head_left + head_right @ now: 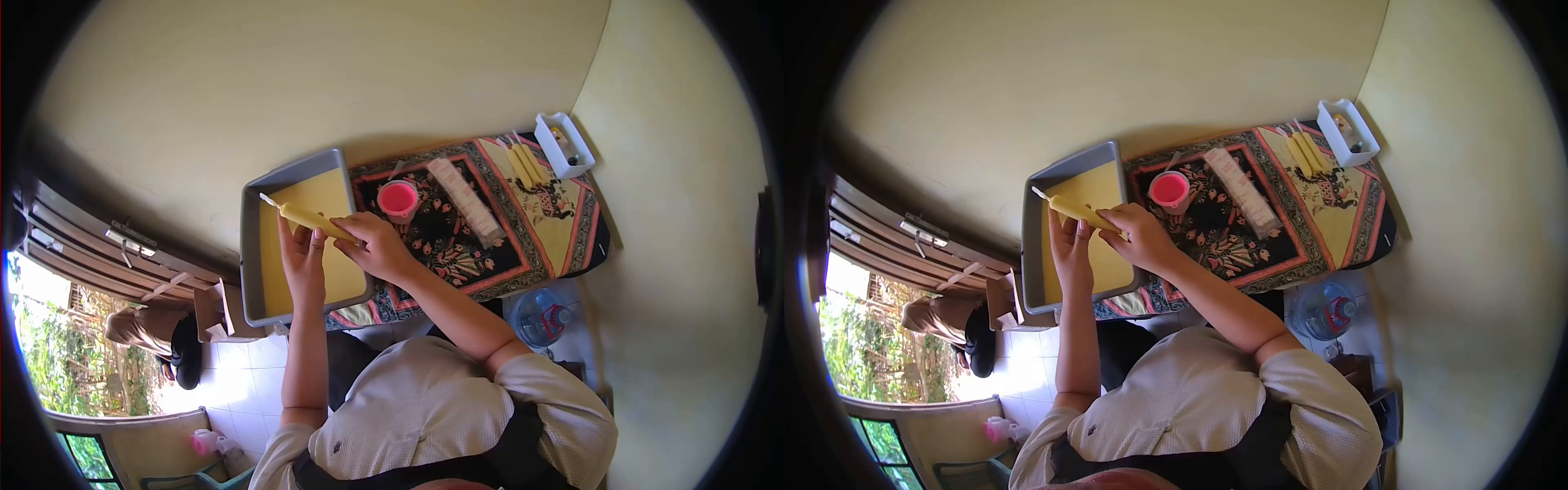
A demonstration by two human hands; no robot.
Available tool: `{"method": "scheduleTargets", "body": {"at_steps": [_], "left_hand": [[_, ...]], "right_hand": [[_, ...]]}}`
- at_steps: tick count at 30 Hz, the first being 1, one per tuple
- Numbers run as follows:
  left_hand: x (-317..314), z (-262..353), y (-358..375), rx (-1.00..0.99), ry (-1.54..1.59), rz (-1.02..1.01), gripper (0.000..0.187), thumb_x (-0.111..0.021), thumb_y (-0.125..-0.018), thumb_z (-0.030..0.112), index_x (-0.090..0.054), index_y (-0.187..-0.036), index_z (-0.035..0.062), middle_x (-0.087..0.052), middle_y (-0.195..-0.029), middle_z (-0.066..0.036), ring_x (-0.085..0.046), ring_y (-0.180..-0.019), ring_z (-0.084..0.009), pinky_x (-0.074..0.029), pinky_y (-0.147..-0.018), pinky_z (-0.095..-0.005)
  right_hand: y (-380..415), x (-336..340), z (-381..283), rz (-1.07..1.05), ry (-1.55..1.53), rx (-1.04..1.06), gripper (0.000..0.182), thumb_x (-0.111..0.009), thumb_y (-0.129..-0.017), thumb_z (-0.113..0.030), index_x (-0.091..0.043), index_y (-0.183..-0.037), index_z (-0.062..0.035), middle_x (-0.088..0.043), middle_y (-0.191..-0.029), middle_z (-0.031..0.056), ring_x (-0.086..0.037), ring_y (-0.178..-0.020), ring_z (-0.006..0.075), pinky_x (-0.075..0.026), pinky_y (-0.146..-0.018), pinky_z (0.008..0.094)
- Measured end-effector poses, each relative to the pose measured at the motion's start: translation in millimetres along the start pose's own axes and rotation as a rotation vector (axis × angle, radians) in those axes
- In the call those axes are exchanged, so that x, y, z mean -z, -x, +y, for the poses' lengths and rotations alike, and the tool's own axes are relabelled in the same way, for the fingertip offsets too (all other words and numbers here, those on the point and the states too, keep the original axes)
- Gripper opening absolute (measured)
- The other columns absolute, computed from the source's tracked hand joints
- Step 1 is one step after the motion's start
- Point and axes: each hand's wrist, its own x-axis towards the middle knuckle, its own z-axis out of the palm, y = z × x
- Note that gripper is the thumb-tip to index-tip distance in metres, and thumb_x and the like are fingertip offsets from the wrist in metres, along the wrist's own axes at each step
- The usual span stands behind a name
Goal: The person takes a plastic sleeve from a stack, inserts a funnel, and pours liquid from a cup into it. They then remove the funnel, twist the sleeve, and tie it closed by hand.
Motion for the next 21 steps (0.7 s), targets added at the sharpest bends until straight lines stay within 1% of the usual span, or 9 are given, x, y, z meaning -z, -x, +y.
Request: {"method": "scheduleTargets", "body": {"at_steps": [3,5,7,9,10,13,16,20,21], "left_hand": [[-39.7,-1.2,4.7,-0.032,0.116,-0.164,0.085,-0.062,-0.112,0.006,-0.007,-0.178,0.0073,-0.043,-0.168,-0.022,-0.05,-0.149,-0.0273,-0.039,-0.126,-0.0421],[-69.8,-12.3,10.4,-0.048,0.073,-0.339,0.088,-0.061,-0.11,0.001,-0.006,-0.178,0.0079,-0.038,-0.17,-0.02,-0.051,-0.148,-0.0277,-0.042,-0.124,-0.0416],[-102.5,-19.0,16.1,0.014,0.046,-0.393,0.093,-0.062,-0.106,-0.004,-0.005,-0.178,0.0084,-0.035,-0.17,-0.017,-0.052,-0.146,-0.0276,-0.045,-0.121,-0.0412],[-125.9,-35.8,14.5,0.075,0.033,-0.426,0.098,-0.063,-0.106,-0.006,0.001,-0.179,0.0083,-0.041,-0.16,-0.014,-0.054,-0.142,-0.027,-0.05,-0.117,-0.0398],[-138.1,-49.9,11.7,0.101,0.087,-0.437,0.098,-0.063,-0.106,-0.005,0.002,-0.178,0.0075,-0.041,-0.159,-0.015,-0.054,-0.143,-0.0275,-0.05,-0.117,-0.0395],[-181.4,-77.9,4.2,0.169,0.134,-0.476,0.097,-0.063,-0.108,0.0,0.005,-0.177,0.0012,-0.039,-0.166,-0.02,-0.052,-0.147,-0.0299,-0.048,-0.12,-0.0409],[-214.6,-137.1,-7.4,0.193,0.109,-0.534,0.099,-0.066,-0.108,0.004,0.007,-0.175,-0.0029,-0.036,-0.172,-0.025,-0.05,-0.152,-0.0331,-0.047,-0.122,-0.0431],[-264.0,-183.3,-27.6,0.193,-0.085,-0.579,0.086,-0.07,-0.107,0.01,-0.017,-0.174,-0.0037,-0.048,-0.164,-0.023,-0.055,-0.146,-0.0287,-0.051,-0.113,-0.0384],[-276.7,-189.2,-32.6,0.197,-0.102,-0.595,0.083,-0.07,-0.107,0.01,-0.021,-0.173,-0.0043,-0.049,-0.163,-0.023,-0.057,-0.145,-0.0278,-0.052,-0.112,-0.0378]], "right_hand": [[8.6,23.3,2.3,0.215,0.034,0.039,0.041,-0.08,-0.096,-0.004,-0.075,-0.137,-0.0043,-0.07,-0.121,0.0155,-0.071,-0.109,0.031,-0.058,-0.091,0.038],[23.0,56.9,9.5,0.319,0.087,-0.003,0.04,-0.08,-0.095,-0.003,-0.075,-0.136,-0.0034,-0.07,-0.117,0.0144,-0.071,-0.107,0.0304,-0.058,-0.089,0.038],[38.5,85.8,21.1,0.381,0.158,0.001,0.039,-0.079,-0.096,-0.002,-0.076,-0.135,-0.0045,-0.072,-0.115,0.0132,-0.071,-0.103,0.0286,-0.058,-0.087,0.036],[56.8,109.6,36.1,0.443,0.185,-0.008,0.039,-0.079,-0.096,-0.003,-0.076,-0.135,-0.0055,-0.073,-0.116,0.0121,-0.071,-0.102,0.0263,-0.057,-0.087,0.0342],[67.4,122.6,37.5,0.459,0.205,-0.114,0.034,-0.083,-0.095,-0.007,-0.077,-0.129,-0.0051,-0.074,-0.116,0.0104,-0.071,-0.097,0.0224,-0.056,-0.08,0.0327],[98.2,149.9,63.3,0.612,0.203,-0.256,0.032,-0.087,-0.09,-0.007,-0.075,-0.119,-0.0041,-0.073,-0.109,0.0127,-0.071,-0.093,0.0296,-0.057,-0.078,0.0397],[121.9,174.2,93.6,0.717,0.458,-0.266,0.03,-0.089,-0.089,-0.01,-0.072,-0.112,-0.0043,-0.073,-0.106,0.0134,-0.07,-0.089,0.0301,-0.056,-0.077,0.0411],[134.2,216.6,133.2,0.708,0.538,-0.351,0.029,-0.089,-0.089,-0.013,-0.073,-0.111,-0.004,-0.074,-0.099,0.0145,-0.071,-0.084,0.0312,-0.056,-0.075,0.0406],[133.3,226.3,139.1,0.703,0.51,-0.403,0.027,-0.088,-0.09,-0.012,-0.073,-0.111,-0.0036,-0.074,-0.097,0.0137,-0.069,-0.08,0.0278,-0.055,-0.072,0.0393]]}}
